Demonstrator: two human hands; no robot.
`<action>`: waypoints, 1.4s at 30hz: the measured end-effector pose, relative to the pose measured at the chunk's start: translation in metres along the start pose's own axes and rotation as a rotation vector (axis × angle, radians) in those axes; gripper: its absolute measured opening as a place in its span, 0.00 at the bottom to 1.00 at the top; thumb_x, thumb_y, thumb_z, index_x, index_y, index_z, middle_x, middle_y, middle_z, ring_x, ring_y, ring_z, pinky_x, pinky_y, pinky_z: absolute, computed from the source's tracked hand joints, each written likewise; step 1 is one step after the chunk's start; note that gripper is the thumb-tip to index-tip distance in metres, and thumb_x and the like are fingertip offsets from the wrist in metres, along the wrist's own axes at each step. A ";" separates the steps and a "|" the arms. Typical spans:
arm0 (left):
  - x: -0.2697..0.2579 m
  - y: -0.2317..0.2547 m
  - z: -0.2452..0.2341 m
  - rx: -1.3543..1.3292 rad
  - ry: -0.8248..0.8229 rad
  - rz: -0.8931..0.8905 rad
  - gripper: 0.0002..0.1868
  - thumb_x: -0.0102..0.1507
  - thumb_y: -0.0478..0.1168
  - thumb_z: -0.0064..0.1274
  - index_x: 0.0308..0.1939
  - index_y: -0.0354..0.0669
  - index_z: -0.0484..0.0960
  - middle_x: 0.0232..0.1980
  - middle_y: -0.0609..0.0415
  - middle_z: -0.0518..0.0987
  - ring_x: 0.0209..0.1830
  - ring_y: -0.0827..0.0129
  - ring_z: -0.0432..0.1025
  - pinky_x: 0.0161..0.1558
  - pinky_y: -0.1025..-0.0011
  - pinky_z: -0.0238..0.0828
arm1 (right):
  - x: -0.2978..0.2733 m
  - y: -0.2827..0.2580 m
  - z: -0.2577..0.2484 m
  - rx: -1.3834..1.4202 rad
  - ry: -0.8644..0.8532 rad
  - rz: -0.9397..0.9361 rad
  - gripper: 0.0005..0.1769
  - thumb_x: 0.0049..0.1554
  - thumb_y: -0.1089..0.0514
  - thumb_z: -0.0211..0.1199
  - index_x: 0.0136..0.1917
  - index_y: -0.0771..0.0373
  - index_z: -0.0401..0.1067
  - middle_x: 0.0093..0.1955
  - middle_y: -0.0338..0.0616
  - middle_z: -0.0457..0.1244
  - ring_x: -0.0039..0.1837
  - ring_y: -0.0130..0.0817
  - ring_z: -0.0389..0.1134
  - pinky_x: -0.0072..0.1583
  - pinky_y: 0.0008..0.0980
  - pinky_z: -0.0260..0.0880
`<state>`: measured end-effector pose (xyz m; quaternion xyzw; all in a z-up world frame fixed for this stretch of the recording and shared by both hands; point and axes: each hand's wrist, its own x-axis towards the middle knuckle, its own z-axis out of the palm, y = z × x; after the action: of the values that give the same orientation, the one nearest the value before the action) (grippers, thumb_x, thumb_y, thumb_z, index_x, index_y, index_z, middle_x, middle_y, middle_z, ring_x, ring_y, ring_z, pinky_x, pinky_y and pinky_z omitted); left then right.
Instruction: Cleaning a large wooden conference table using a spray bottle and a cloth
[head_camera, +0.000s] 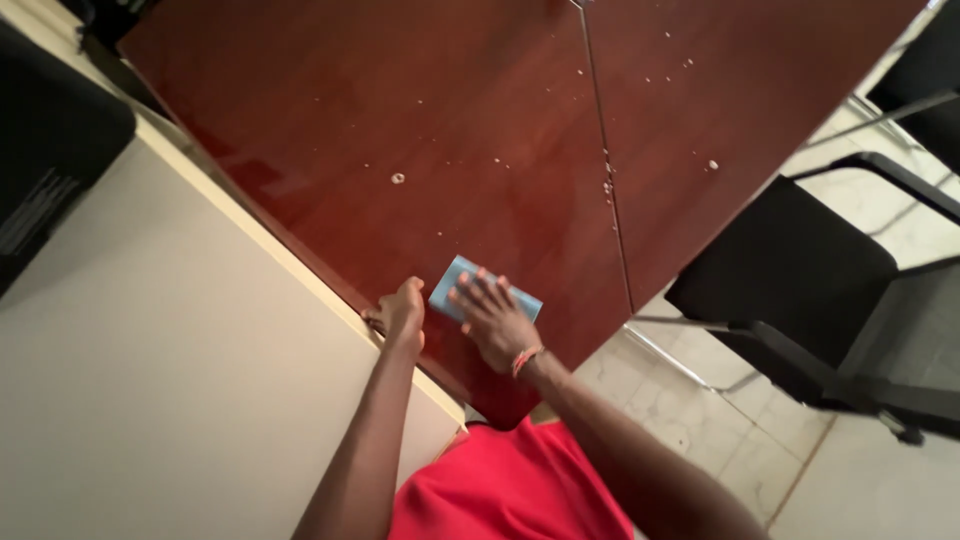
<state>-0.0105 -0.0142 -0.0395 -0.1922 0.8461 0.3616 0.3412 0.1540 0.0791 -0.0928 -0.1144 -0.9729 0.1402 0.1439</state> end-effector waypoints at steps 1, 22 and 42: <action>-0.005 -0.005 -0.002 0.014 0.003 0.010 0.58 0.55 0.63 0.56 0.78 0.32 0.51 0.82 0.30 0.34 0.84 0.38 0.28 0.80 0.50 0.39 | -0.002 0.011 -0.001 -0.066 0.027 0.006 0.39 0.63 0.39 0.56 0.84 0.39 0.51 0.87 0.36 0.44 0.86 0.46 0.41 0.82 0.50 0.37; 0.005 -0.012 0.019 0.108 -0.048 0.013 0.65 0.55 0.71 0.46 0.80 0.28 0.38 0.82 0.28 0.26 0.83 0.34 0.21 0.80 0.45 0.17 | -0.091 -0.013 -0.049 0.021 -0.186 -0.048 0.37 0.66 0.34 0.43 0.84 0.48 0.52 0.86 0.35 0.45 0.87 0.49 0.35 0.81 0.52 0.28; -0.022 -0.007 0.004 0.149 -0.076 0.115 0.57 0.59 0.65 0.47 0.84 0.42 0.43 0.85 0.37 0.28 0.84 0.34 0.26 0.79 0.45 0.19 | 0.062 0.026 0.000 -0.069 -0.116 0.058 0.39 0.64 0.33 0.49 0.84 0.41 0.50 0.87 0.30 0.44 0.87 0.40 0.38 0.82 0.49 0.31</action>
<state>0.0108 -0.0143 -0.0294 -0.1033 0.8669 0.3235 0.3649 0.1006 0.1197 -0.0858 -0.1393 -0.9801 0.1171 0.0793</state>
